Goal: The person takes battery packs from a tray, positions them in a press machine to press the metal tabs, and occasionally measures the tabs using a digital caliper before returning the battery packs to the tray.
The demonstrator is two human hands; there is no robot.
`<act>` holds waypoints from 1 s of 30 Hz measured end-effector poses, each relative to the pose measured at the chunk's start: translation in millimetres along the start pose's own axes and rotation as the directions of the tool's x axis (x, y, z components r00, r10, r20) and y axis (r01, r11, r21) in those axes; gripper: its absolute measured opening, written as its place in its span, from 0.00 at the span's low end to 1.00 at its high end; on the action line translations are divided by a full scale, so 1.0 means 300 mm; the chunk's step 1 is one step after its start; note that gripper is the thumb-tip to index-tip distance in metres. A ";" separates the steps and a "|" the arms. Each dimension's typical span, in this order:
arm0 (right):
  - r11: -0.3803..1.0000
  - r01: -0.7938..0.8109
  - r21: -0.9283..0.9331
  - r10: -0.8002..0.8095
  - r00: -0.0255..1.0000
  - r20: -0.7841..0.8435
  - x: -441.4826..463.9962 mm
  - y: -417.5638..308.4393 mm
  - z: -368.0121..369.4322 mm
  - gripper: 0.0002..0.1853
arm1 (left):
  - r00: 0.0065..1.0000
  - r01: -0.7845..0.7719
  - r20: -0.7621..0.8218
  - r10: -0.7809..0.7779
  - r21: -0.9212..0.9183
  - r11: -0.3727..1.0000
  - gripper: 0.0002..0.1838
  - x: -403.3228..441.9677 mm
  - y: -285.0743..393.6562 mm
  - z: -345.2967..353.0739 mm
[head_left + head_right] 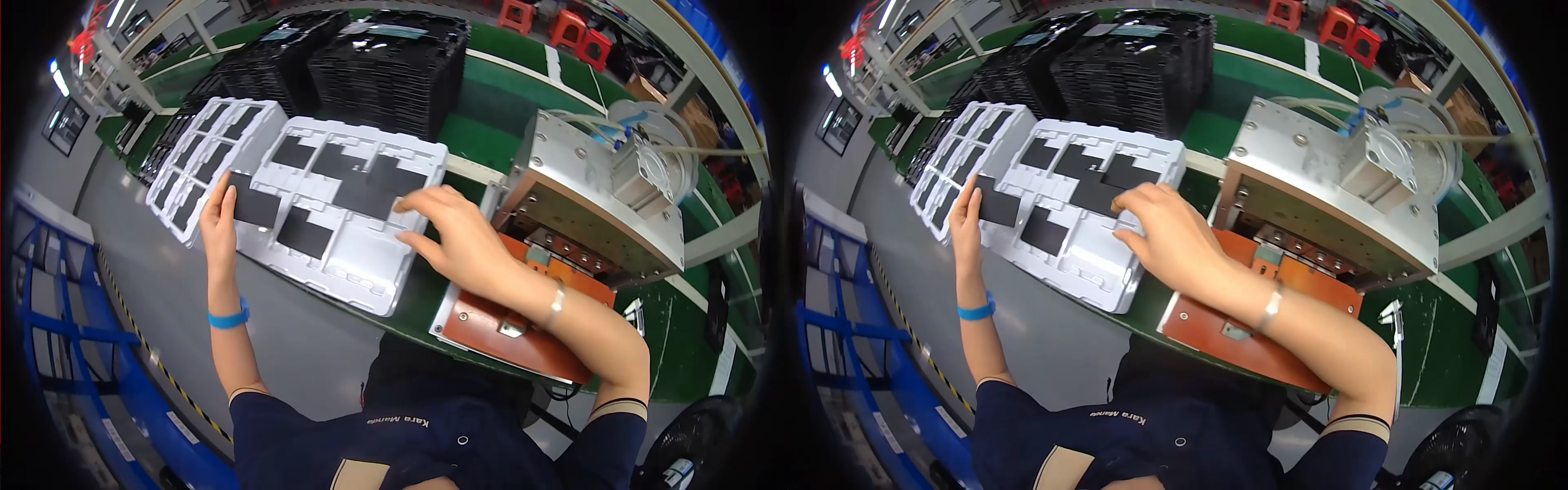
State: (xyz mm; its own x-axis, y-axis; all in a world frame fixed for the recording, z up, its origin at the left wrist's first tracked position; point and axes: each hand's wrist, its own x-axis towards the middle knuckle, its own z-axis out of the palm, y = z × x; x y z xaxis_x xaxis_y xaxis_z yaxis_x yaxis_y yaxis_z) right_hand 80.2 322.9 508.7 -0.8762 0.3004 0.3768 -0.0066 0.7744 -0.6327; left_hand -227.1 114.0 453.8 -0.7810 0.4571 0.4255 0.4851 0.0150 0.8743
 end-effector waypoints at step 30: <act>0.872 -0.301 -0.385 0.266 0.953 -0.142 -0.511 -0.200 -0.356 0.23 | 0.932 -0.358 0.290 0.217 0.824 0.439 0.28 -0.171 0.230 0.082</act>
State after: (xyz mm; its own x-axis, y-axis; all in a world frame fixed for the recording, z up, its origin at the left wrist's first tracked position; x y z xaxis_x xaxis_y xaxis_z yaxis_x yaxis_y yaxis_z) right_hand 266.4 289.8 561.1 -0.7685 0.5718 0.2870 0.4437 0.7995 -0.4048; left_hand -143.8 113.5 486.5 -0.5087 0.6871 0.5189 0.8169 0.5755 0.0388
